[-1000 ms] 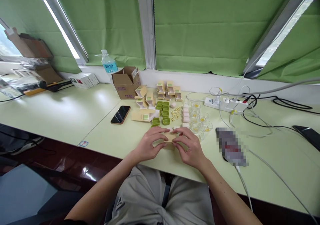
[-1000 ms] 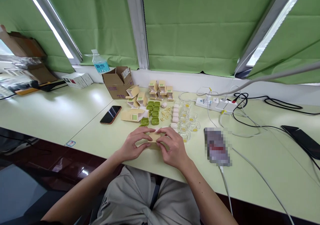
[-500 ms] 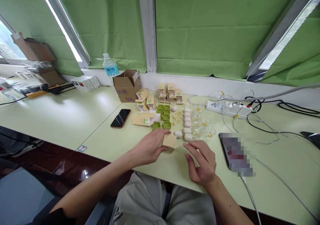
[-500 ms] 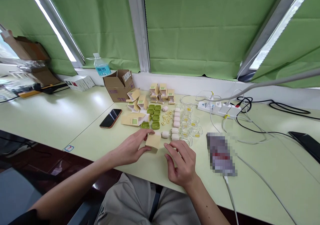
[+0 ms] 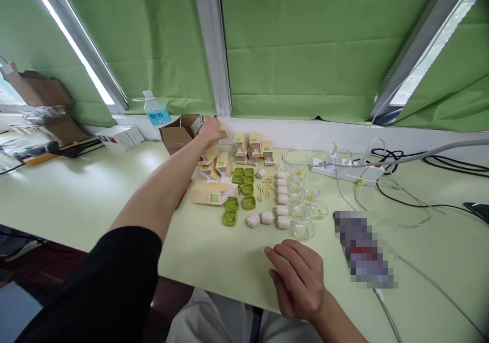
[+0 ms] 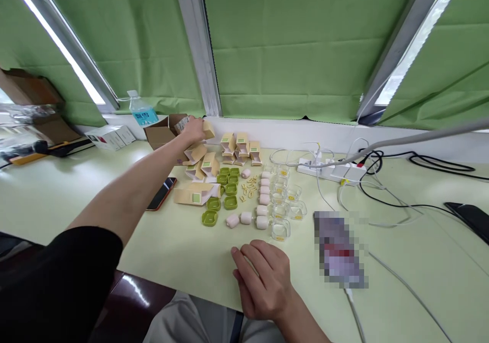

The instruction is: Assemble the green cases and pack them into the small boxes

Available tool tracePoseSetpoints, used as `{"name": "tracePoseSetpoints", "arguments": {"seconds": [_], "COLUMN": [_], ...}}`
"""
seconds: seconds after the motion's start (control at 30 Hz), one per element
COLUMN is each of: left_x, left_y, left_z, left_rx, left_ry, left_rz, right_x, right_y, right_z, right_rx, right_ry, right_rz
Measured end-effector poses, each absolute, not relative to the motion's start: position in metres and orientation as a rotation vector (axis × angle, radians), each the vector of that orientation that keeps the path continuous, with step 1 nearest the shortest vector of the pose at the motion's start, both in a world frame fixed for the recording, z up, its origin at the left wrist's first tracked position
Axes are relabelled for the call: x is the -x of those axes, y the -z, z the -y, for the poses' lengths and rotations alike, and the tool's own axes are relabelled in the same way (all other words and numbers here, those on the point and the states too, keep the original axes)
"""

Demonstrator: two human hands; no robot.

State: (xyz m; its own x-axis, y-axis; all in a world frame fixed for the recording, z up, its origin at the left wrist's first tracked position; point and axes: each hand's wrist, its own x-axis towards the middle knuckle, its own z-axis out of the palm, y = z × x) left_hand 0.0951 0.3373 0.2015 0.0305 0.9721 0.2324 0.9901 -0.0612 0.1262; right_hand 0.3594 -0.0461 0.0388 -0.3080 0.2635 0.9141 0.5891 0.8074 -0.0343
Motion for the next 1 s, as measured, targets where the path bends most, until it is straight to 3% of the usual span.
{"name": "tracePoseSetpoints", "arguments": {"seconds": [0.33, 0.53, 1.0], "left_x": [-0.107, -0.114, -0.103], "left_y": [-0.149, -0.120, -0.123], "left_z": [-0.410, -0.422, -0.416], "left_rx": [2.202, 2.179, 2.276], "left_ry": [0.051, 0.017, -0.045], "left_rz": [2.066, 2.017, 1.908], "right_x": [-0.357, -0.355, -0.356], "right_y": [-0.052, -0.060, -0.059], "right_z": [0.059, 0.060, 0.057], "right_rx": [0.792, 0.814, 0.789], "right_ry": [0.365, 0.408, 0.420], "right_rz": [1.985, 2.004, 2.006]}}
